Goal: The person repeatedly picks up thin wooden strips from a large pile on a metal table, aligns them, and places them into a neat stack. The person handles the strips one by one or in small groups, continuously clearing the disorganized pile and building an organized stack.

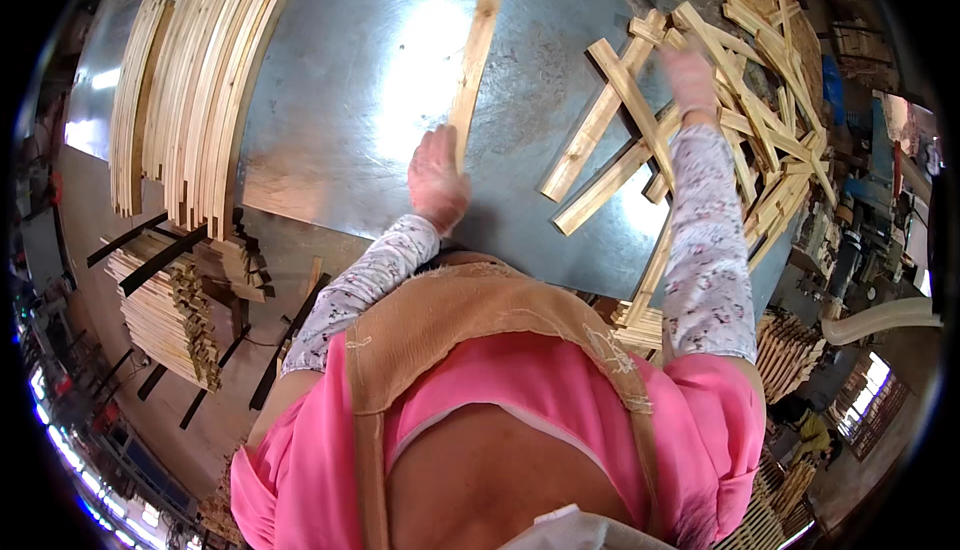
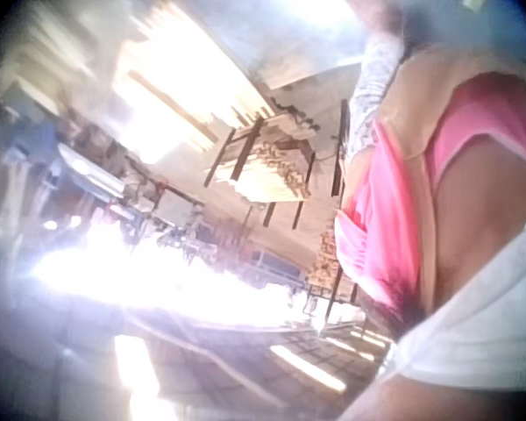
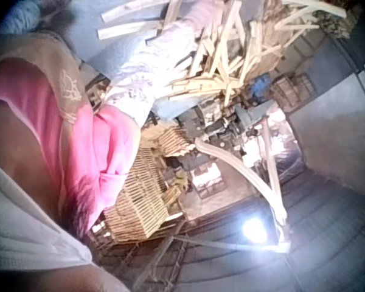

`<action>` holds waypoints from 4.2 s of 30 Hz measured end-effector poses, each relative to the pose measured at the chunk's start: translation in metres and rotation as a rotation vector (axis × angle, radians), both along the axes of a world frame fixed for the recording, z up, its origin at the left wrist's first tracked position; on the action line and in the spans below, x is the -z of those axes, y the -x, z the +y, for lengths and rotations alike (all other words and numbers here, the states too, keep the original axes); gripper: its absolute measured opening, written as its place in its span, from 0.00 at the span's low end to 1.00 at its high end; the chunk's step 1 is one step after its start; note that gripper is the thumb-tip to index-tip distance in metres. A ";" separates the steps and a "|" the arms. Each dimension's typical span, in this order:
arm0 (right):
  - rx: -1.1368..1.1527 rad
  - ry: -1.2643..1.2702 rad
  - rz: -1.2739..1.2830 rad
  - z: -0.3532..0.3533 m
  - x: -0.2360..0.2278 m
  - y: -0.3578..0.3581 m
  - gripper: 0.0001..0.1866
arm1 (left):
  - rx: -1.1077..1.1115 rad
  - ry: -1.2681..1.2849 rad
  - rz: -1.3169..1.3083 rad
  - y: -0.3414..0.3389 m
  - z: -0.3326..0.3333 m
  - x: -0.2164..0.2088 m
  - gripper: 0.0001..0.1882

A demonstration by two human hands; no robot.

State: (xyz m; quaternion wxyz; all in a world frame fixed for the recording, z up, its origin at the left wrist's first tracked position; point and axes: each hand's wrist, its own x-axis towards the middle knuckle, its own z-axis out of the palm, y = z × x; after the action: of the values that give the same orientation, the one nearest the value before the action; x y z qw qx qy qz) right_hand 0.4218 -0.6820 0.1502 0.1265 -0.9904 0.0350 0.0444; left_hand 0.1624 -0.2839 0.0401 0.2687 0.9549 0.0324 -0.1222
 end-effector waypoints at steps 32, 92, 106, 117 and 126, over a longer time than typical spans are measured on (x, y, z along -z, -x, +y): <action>-0.430 -0.812 0.337 0.542 0.112 0.152 0.16 | -0.462 0.904 -0.068 -0.096 0.301 -0.082 0.24; 1.007 -0.984 -0.053 -0.354 0.037 -0.317 0.19 | -0.072 0.039 -0.253 -0.539 -0.004 -0.084 0.33; 0.640 -0.916 0.088 -0.303 0.060 -0.343 0.23 | 0.294 0.428 -0.187 -0.687 -0.254 -0.001 0.50; 0.838 -1.832 -0.419 -0.183 0.121 -0.255 0.19 | -0.108 0.670 -0.040 -0.590 -0.280 0.010 0.42; 0.904 -1.872 -0.404 -0.015 0.143 -0.330 0.30 | -0.163 0.982 0.018 -0.537 -0.191 -0.005 0.41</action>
State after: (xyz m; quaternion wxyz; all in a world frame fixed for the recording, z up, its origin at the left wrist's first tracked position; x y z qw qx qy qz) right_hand 0.7517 -0.6974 0.0077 0.8475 -0.3820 0.3304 -0.1632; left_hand 0.6995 -0.4751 0.0452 0.6952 0.7088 0.0479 -0.1099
